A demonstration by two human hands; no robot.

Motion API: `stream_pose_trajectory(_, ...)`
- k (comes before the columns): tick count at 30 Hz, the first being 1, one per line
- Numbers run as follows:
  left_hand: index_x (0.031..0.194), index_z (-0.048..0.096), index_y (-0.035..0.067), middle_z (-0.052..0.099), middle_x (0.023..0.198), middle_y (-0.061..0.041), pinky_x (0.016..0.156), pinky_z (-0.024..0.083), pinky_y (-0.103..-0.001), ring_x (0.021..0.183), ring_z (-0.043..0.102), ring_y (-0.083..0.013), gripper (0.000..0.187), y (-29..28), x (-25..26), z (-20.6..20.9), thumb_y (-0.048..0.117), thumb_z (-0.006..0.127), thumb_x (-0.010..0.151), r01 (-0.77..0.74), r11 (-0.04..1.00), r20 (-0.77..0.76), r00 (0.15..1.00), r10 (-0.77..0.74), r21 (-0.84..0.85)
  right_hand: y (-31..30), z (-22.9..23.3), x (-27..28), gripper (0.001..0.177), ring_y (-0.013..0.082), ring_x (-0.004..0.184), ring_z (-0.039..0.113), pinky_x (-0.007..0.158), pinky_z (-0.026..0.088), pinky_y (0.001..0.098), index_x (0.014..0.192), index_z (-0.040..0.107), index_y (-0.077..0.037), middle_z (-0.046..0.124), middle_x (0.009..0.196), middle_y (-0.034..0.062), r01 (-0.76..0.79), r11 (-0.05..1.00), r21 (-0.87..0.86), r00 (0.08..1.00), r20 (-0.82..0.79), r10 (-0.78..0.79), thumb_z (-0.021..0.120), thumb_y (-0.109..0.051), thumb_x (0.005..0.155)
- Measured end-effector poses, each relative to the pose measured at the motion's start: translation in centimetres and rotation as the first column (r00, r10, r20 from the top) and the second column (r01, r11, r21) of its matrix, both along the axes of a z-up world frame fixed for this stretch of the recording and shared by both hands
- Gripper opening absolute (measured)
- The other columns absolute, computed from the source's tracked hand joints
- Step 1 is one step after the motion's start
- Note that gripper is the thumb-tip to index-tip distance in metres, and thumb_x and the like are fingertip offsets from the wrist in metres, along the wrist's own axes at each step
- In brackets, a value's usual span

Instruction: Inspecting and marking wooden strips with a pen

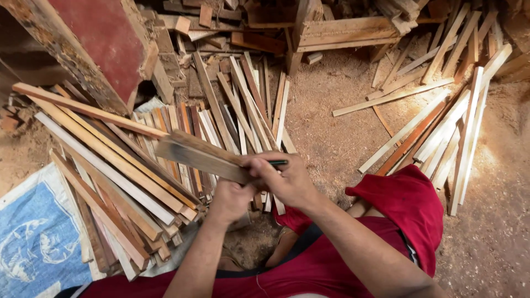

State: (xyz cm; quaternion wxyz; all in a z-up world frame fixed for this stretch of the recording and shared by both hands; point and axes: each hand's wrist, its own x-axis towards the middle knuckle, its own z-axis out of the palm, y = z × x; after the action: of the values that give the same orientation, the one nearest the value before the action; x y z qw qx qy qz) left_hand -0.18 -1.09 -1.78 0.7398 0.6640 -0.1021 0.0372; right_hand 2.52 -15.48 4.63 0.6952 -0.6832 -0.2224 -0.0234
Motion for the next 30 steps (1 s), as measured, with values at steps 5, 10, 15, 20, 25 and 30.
stream_pose_trajectory(5,0.108,0.064,-0.001,0.077,0.102,-0.022,0.087,0.053,-0.036,0.094,0.072,-0.0245,0.03,1.6,0.6,2.5,0.004,0.079,0.083,0.05,0.997,0.117,0.992,-0.042,-0.062,-3.7,-3.5,-1.0,0.017,0.0111,0.056,0.06,0.049,0.05,0.0288,0.094,0.082,-0.005,0.074,0.064,0.0115,0.083,0.986,-0.147,0.989,-0.106,-0.099,0.068,-0.014,0.095)
stream_pose_trajectory(10,0.111,0.062,-0.003,0.076,0.107,-0.019,0.094,0.054,-0.04,0.101,0.071,-0.0235,0.032,1.0,1.3,1.7,0.0,0.079,0.083,0.097,0.99,0.103,0.991,-0.087,-0.104,-2.7,-2.7,-1.0,0.018,0.0102,0.054,0.061,0.049,0.05,0.024,0.102,0.08,-0.003,0.073,0.069,0.0115,0.132,0.991,0.015,0.986,-0.106,-0.129,0.065,-0.013,0.098)
stream_pose_trajectory(15,0.114,0.054,-0.001,0.072,0.109,-0.029,0.082,0.06,-0.041,0.099,0.073,-0.0337,0.035,4.2,1.5,2.2,-0.007,0.072,0.085,0.029,0.929,0.019,1.0,-0.024,-0.368,-5.6,-6.7,-1.0,0.018,0.0117,0.044,0.056,0.042,0.048,0.024,0.093,0.079,0.001,0.069,0.058,0.0129,0.119,0.99,-0.07,0.955,-0.264,-0.134,0.065,-0.01,0.096)
stream_pose_trajectory(20,0.117,0.054,-0.002,0.072,0.109,-0.031,0.073,0.064,-0.044,0.095,0.075,-0.0365,0.036,5.7,1.8,2.2,-0.008,0.071,0.086,-0.017,0.918,-0.064,0.998,-0.01,-0.396,-7.3,-6.0,-0.2,0.018,0.0211,0.068,0.07,0.065,0.057,0.0355,0.106,0.079,-0.003,0.074,0.074,0.0164,0.171,0.975,-0.143,0.972,-0.138,-0.191,0.064,-0.011,0.099)
stream_pose_trajectory(25,0.134,0.05,0.006,0.07,0.122,-0.024,0.069,0.067,-0.046,0.1,0.074,-0.0358,0.05,5.4,2.5,2.0,-0.002,0.069,0.089,-0.139,0.867,-0.165,0.984,0.067,-0.479,-7.8,-6.8,-1.2,0.021,0.024,0.076,0.072,0.072,0.058,0.0426,0.095,0.083,-0.011,0.078,0.078,0.0173,-0.038,0.886,-0.463,0.939,-0.32,-0.127,0.069,-0.026,0.095)
stream_pose_trajectory(30,0.127,0.062,-0.01,0.07,0.09,-0.028,0.065,0.068,-0.052,0.071,0.072,-0.0322,0.042,1.3,0.2,-1.3,0.008,0.074,0.091,-0.342,0.937,-0.57,0.784,0.245,-0.068,-4.7,-8.1,-2.8,0.021,0.0138,0.074,0.064,0.064,0.056,0.0362,0.098,0.085,-0.013,0.078,0.074,0.0141,0.083,0.896,-0.436,0.886,-0.379,-0.267,0.071,-0.029,0.095)
